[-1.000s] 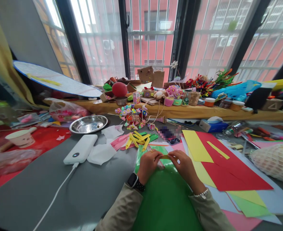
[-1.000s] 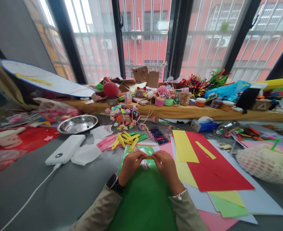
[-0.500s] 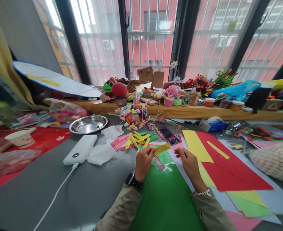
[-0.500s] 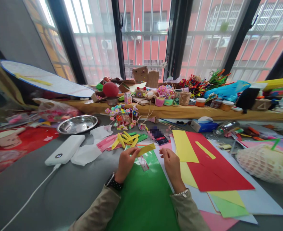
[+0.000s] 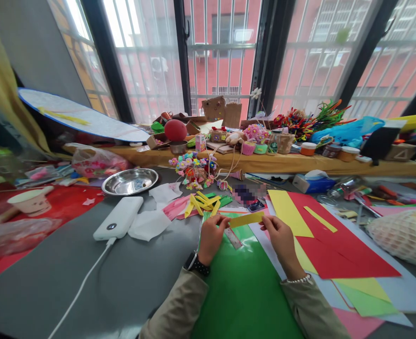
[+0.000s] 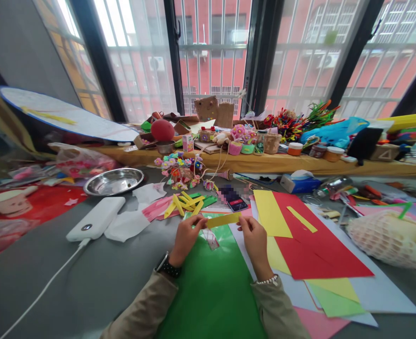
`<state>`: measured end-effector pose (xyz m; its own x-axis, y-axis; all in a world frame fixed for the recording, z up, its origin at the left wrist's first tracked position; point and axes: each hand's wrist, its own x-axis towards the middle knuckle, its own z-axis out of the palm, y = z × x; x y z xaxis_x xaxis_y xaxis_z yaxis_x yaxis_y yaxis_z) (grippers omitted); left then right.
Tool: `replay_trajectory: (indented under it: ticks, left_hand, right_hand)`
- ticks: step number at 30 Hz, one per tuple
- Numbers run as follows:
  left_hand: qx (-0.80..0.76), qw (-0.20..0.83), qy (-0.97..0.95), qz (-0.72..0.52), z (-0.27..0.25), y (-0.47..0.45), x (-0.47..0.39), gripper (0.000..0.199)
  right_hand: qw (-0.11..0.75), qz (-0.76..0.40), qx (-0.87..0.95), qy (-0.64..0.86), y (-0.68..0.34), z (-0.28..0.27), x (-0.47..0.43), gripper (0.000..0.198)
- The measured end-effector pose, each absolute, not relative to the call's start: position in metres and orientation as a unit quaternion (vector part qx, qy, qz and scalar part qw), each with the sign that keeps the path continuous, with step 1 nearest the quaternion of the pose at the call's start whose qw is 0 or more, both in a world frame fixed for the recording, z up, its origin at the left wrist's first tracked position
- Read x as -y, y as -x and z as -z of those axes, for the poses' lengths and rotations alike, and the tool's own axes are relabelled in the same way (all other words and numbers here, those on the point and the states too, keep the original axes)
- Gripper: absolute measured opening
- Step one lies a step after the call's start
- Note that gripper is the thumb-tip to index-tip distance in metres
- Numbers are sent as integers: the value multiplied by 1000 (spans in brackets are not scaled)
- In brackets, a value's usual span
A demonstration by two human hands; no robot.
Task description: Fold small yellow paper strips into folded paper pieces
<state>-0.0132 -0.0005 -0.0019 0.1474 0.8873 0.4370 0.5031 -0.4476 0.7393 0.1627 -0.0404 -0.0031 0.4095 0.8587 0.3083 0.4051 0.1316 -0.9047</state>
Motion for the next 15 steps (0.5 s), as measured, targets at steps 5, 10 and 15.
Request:
replay_trajectory:
  ticks: [5, 10, 15]
  left_hand:
    - [-500, 96, -707, -491, 3, 14, 2, 19]
    - [-391, -36, -788, -474, -1, 9, 11, 23]
    - [-367, -70, -810, -452, -4, 8, 15, 38]
  right_hand:
    - [587, -239, 485, 603, -164, 8, 38, 31]
    - [573, -281, 498, 588, -159, 7, 37, 28]
    - [557, -265, 523, 589, -155, 1, 41, 26]
